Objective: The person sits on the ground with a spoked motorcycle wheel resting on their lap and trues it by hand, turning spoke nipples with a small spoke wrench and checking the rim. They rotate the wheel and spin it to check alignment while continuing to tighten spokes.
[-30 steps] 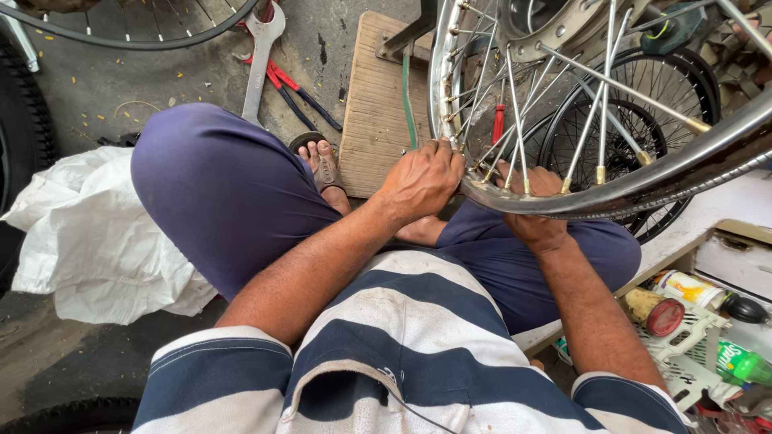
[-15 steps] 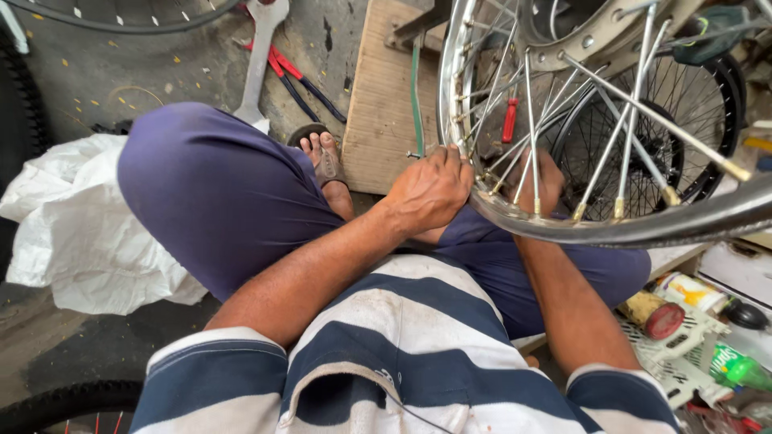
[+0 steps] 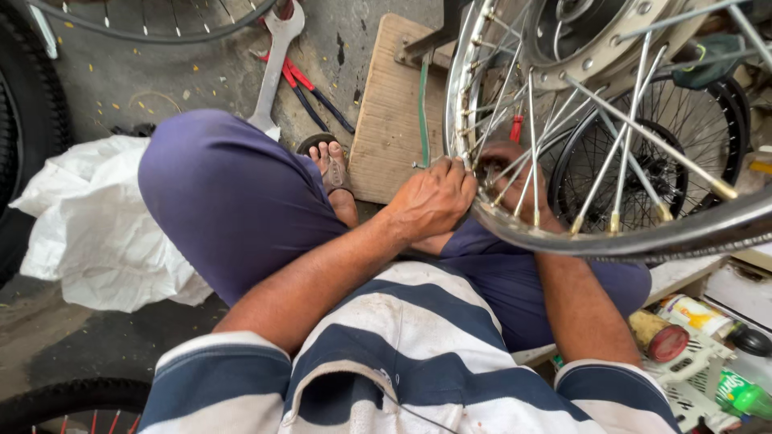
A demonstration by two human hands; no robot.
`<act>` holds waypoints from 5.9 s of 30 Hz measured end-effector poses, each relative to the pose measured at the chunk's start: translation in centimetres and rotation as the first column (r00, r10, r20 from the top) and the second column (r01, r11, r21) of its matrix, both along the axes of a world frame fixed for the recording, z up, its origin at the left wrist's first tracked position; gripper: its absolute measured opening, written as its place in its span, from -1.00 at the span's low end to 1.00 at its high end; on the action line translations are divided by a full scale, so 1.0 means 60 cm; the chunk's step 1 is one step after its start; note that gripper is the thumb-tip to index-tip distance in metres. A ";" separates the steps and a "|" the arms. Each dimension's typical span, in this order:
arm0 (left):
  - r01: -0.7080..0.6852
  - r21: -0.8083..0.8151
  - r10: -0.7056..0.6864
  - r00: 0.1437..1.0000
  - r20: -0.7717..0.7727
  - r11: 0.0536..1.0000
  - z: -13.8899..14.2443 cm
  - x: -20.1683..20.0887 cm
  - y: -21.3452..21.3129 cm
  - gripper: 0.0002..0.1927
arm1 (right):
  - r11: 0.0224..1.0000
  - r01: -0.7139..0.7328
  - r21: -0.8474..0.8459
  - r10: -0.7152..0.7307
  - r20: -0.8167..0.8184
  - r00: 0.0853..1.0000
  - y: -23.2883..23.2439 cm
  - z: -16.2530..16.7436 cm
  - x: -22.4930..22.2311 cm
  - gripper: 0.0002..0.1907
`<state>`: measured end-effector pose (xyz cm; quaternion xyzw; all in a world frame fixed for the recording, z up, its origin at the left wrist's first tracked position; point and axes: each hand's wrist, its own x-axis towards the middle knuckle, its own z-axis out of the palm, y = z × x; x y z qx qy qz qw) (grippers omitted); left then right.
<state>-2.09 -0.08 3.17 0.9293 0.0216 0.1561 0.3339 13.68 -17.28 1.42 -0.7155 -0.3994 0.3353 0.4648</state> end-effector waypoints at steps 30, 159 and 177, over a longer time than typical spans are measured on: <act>0.027 0.028 -0.025 0.999 -0.044 0.999 -0.006 0.005 -0.009 -0.82 | 0.846 0.493 -0.205 -0.483 0.099 0.870 -0.059 0.038 -0.047 -0.61; 0.049 0.009 -0.048 0.994 -0.097 0.999 -0.064 0.019 -0.012 -0.78 | 0.503 0.768 -0.395 -0.845 -0.413 0.341 -0.016 0.101 -0.075 -0.74; 0.106 -0.053 -0.114 0.977 -0.181 0.993 -0.015 0.017 -0.016 -0.76 | 0.732 0.677 -0.081 -0.628 0.306 0.715 -0.018 0.035 -0.053 -0.72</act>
